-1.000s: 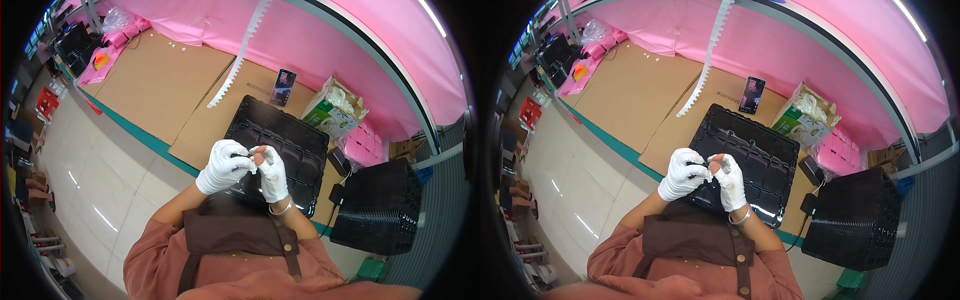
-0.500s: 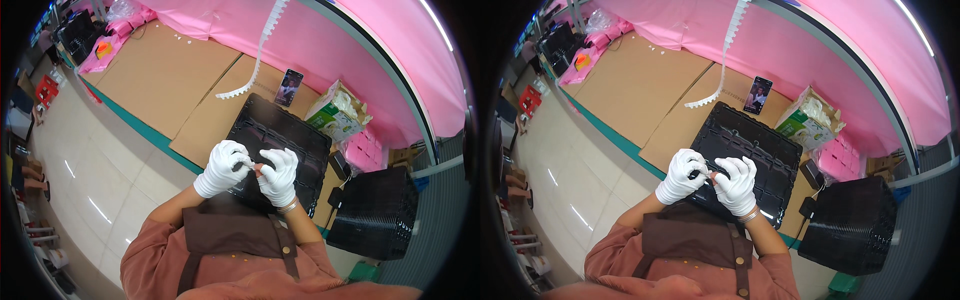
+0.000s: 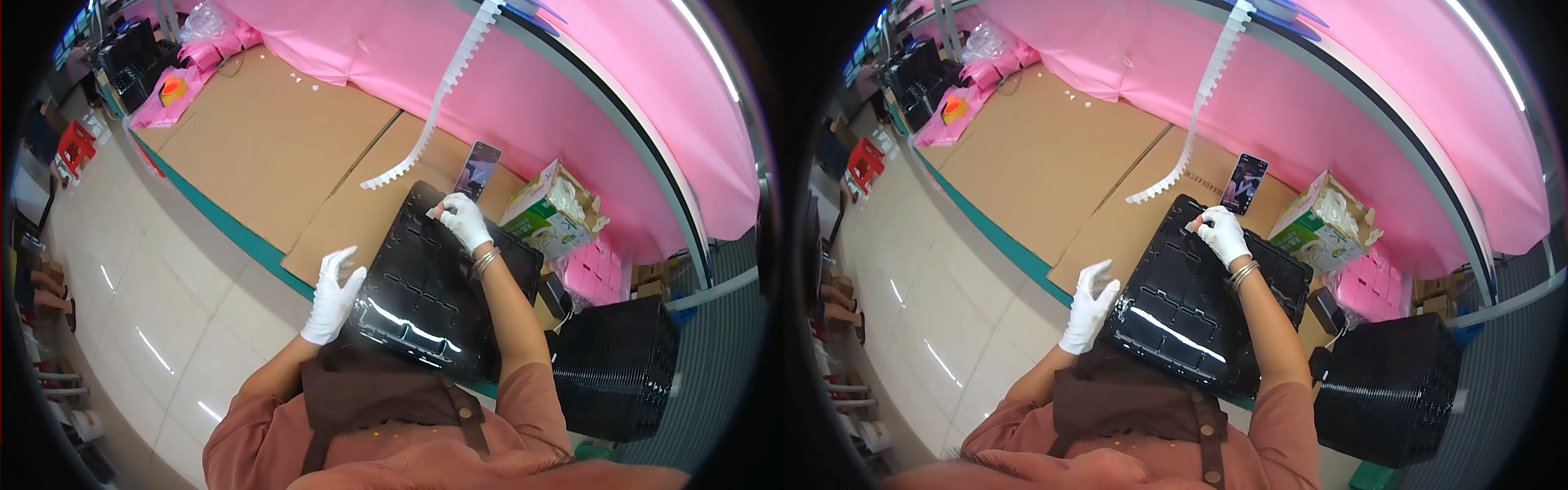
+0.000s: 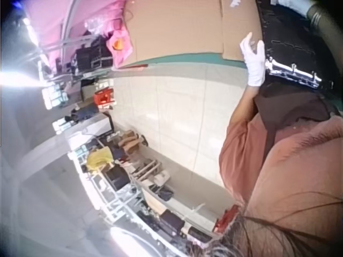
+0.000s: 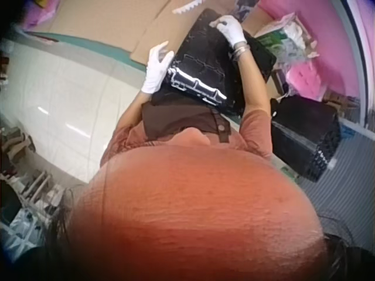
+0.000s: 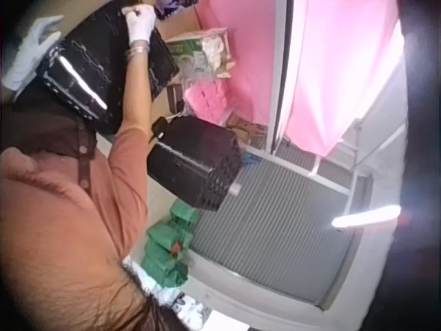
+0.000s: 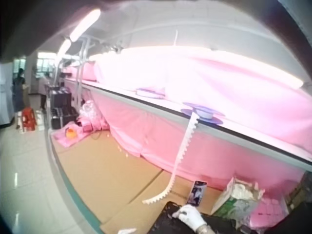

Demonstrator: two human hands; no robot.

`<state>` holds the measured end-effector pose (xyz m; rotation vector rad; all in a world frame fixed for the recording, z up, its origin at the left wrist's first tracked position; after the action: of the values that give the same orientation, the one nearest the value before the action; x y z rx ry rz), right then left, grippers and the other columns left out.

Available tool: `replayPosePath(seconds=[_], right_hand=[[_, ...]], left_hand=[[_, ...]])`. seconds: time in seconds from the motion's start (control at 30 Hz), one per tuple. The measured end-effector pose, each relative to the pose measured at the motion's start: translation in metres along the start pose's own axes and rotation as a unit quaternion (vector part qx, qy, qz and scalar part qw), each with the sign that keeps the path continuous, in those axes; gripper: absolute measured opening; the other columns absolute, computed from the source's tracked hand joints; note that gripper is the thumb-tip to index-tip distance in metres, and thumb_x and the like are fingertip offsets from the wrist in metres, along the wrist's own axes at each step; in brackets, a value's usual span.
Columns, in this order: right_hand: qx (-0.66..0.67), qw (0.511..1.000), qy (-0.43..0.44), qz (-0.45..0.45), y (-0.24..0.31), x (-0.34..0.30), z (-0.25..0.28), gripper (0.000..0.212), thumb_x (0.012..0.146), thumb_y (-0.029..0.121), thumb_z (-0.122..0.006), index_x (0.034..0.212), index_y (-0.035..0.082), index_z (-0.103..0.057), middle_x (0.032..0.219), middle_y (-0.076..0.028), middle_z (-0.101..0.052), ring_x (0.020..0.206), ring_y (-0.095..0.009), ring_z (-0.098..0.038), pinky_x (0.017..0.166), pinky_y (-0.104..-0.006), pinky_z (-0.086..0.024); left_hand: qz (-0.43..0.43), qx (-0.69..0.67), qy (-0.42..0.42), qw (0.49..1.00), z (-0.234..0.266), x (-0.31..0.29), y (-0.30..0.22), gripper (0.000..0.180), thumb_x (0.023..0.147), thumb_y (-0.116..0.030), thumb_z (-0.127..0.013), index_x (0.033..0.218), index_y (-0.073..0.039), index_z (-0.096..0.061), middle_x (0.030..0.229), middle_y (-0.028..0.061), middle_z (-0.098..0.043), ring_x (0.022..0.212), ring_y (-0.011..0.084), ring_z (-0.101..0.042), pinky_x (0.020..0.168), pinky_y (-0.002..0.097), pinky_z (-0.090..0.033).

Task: The person applies adhesive strips to the surface of black plastic trays and then places pink foam inserts into the compartments. The person repeats this process for multiple trays, handling them one at a time.

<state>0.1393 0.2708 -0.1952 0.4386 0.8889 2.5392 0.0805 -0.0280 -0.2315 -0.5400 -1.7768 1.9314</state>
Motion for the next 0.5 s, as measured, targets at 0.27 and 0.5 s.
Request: replayPosePath(seconds=[0.27,0.5], right_hand=[[-0.135,0.986,0.015,-0.095,-0.012,0.018,-0.018,0.014,0.072,0.02,-0.078,0.074,0.007,-0.073,0.101,-0.011,-0.062,0.095,-0.031,-0.062,0.085,-0.0392,-0.049],[-0.173,0.972,-0.029,-0.156,-0.015,0.019,-0.015,0.035,0.069,0.025,-0.086,0.08,0.004,-0.06,0.099,-0.015,-0.058,0.091,-0.034,-0.061,0.079,-0.0405,-0.051]], left_hand=[[0.051,0.028,-0.002,0.998,0.004,0.002,0.043,0.035,0.089,-0.015,-0.067,0.122,-0.007,-0.059,0.126,0.011,-0.05,0.104,0.0197,-0.058,0.09,0.0328,-0.047],[0.057,0.039,-0.002,0.998,0.002,0.014,0.055,0.034,0.089,-0.014,-0.067,0.121,-0.007,-0.06,0.125,0.0104,-0.05,0.103,0.019,-0.058,0.089,0.0322,-0.048]])
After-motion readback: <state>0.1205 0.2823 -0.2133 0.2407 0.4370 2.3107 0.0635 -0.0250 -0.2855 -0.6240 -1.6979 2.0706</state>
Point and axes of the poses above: each hand's wrist, its own x-axis towards the middle knuckle, its own z-axis out of the back of the hand, y = z × x, the point moved 10 cm from there along x, towards the middle knuckle
